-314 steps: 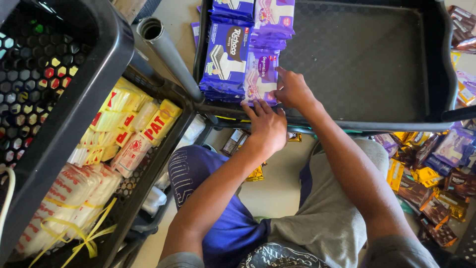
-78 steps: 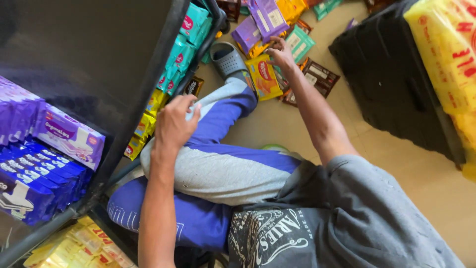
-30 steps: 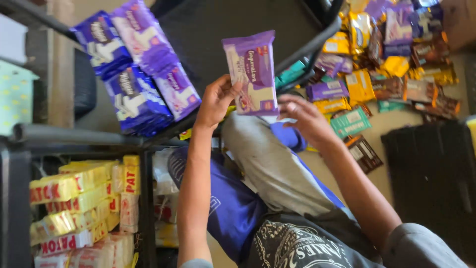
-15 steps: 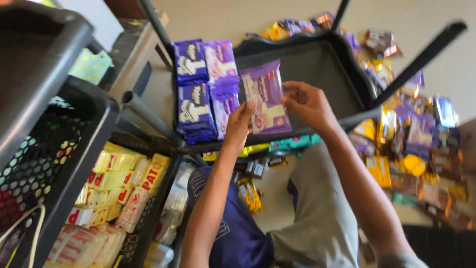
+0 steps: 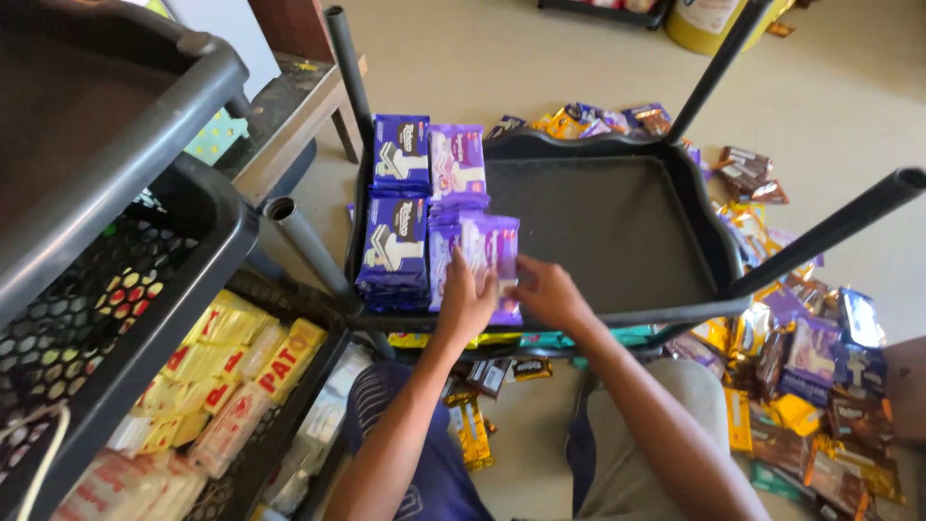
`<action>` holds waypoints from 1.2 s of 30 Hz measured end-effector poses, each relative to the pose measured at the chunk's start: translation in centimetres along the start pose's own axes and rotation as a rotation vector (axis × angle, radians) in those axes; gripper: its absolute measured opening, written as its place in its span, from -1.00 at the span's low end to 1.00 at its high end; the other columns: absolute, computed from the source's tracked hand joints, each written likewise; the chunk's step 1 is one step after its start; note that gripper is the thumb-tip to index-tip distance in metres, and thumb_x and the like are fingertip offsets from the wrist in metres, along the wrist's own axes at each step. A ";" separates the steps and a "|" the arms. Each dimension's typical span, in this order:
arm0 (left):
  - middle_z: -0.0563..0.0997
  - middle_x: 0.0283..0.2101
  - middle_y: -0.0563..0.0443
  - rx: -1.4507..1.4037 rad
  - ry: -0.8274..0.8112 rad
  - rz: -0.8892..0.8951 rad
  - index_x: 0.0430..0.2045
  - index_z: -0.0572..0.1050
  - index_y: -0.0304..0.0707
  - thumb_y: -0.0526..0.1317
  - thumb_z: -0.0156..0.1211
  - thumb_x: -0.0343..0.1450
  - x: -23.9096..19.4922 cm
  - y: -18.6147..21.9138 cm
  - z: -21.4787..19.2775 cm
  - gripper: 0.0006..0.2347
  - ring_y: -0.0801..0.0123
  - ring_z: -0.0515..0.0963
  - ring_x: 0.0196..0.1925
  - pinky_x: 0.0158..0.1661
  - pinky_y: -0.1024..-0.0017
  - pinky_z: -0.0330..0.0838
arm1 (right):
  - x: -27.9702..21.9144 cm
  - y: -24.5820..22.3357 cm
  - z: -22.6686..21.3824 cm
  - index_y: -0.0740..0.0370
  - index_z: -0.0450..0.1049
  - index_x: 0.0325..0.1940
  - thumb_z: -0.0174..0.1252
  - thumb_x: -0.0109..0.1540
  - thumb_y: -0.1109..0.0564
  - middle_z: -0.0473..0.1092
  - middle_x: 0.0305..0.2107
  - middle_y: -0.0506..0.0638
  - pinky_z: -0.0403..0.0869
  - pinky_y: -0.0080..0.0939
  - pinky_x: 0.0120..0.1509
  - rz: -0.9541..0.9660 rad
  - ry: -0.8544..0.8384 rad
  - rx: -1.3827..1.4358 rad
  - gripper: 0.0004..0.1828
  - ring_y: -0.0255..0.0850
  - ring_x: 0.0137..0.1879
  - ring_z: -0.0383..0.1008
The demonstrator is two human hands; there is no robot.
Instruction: Sorting and stacking various packaged snack items from a pile on the floor onto a rolling cart.
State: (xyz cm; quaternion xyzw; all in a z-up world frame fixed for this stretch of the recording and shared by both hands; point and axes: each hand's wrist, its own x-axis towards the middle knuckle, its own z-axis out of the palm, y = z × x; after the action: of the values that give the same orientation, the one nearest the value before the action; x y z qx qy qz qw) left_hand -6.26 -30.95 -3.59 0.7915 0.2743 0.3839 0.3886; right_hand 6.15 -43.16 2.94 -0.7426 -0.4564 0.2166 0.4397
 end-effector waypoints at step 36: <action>0.42 0.09 -0.59 0.414 -0.069 0.009 0.24 0.15 -0.73 -0.12 0.40 0.28 -0.7 5.9 -2.8 -0.24 -0.32 0.47 0.10 0.02 -0.02 0.45 | 1.9 2.3 1.7 0.40 0.33 0.35 0.21 0.23 0.15 0.51 0.04 0.11 0.51 -0.22 0.12 0.151 -0.094 0.499 -0.39 -0.22 0.06 0.51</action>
State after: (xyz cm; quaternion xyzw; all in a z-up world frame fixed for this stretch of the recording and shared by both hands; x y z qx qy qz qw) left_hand -8.13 -33.56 2.10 0.8684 0.3301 0.2936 0.2251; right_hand 6.94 -41.22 0.24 -0.6324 -0.3521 0.3890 0.5700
